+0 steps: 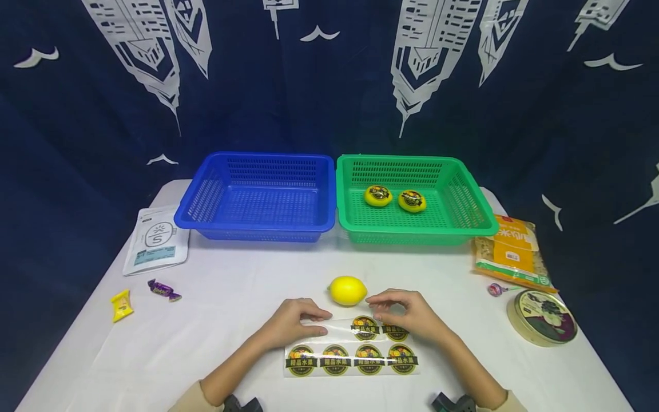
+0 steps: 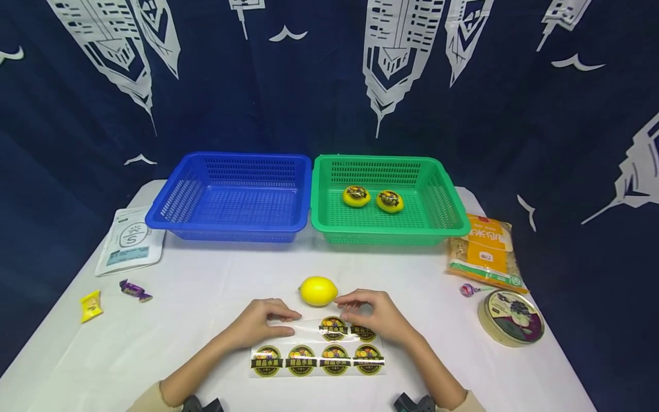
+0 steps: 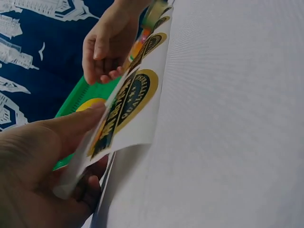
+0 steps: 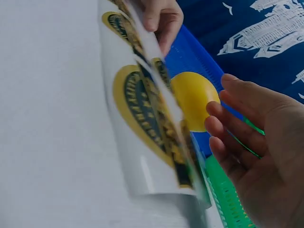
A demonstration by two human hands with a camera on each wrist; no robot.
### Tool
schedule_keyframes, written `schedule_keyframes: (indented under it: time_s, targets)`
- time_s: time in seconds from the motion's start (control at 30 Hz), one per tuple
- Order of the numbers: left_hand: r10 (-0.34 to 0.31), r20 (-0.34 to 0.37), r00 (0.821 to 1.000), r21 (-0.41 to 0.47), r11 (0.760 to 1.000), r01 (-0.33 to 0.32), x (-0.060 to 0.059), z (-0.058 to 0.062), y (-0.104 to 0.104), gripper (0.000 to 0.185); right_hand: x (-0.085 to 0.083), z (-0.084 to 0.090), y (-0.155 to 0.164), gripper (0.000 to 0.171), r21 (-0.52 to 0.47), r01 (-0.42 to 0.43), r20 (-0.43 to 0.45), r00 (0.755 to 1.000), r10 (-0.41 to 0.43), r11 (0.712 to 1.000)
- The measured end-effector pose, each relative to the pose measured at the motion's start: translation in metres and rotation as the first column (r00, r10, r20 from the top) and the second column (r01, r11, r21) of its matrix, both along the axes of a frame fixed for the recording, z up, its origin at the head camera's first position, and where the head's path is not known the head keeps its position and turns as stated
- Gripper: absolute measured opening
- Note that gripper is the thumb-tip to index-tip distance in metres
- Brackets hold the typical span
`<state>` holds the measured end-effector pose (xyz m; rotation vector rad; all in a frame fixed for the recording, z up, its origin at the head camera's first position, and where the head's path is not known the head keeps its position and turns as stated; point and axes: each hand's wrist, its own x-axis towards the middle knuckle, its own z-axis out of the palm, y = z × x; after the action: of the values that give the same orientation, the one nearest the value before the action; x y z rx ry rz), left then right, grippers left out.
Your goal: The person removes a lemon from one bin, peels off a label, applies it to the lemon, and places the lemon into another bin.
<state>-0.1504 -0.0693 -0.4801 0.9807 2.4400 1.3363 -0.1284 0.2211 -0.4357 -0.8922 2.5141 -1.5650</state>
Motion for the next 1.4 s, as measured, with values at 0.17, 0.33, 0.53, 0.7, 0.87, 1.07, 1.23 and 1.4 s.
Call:
schedule_keyframes:
  time_s: [0.17,0.33,0.53,0.7,0.87,1.07,1.23,1.4]
  targets:
    - [0.027,0.102,0.994,0.058,0.998,-0.033,0.0,0.003,0.001,0.027,-0.003,-0.014,-0.002,0.032,0.059,-0.035,-0.032,0.999,0.037,0.998]
    - [0.051,0.182,0.982,0.086,0.994,-0.067,0.005,0.014,0.003,0.024,-0.009,-0.029,0.001,0.028,0.075,-0.042,-0.072,0.996,0.048,0.996]
    - [0.021,0.205,0.979,0.139,0.989,-0.05,0.016,0.045,0.004,0.024,-0.01,-0.032,0.001,0.021,0.072,-0.05,-0.054,0.997,0.054,0.996]
    - [0.027,0.212,0.977,0.142,0.988,-0.058,0.018,0.051,0.004,0.023,-0.008,-0.029,-0.003,0.018,0.065,-0.024,-0.047,0.999,0.027,0.998]
    - [0.057,0.215,0.975,0.127,0.988,-0.086,0.01,0.027,0.004,0.023,-0.001,-0.012,-0.011,0.016,0.031,0.012,-0.056,0.998,-0.01,0.999]
    - [0.063,0.192,0.979,0.105,0.991,-0.084,0.002,0.011,0.001,0.023,0.0,-0.005,-0.011,0.012,-0.049,-0.011,-0.027,1.0,0.01,0.999]
    - [0.057,0.136,0.989,0.065,0.996,-0.067,-0.003,0.009,-0.004,0.03,-0.007,-0.016,0.001,0.012,-0.139,-0.032,0.074,0.996,0.043,0.99]
    - [0.147,0.004,0.989,0.072,0.987,-0.147,-0.012,0.014,-0.008,0.035,-0.012,-0.015,0.011,0.009,-0.163,-0.018,0.078,0.996,0.031,0.986]
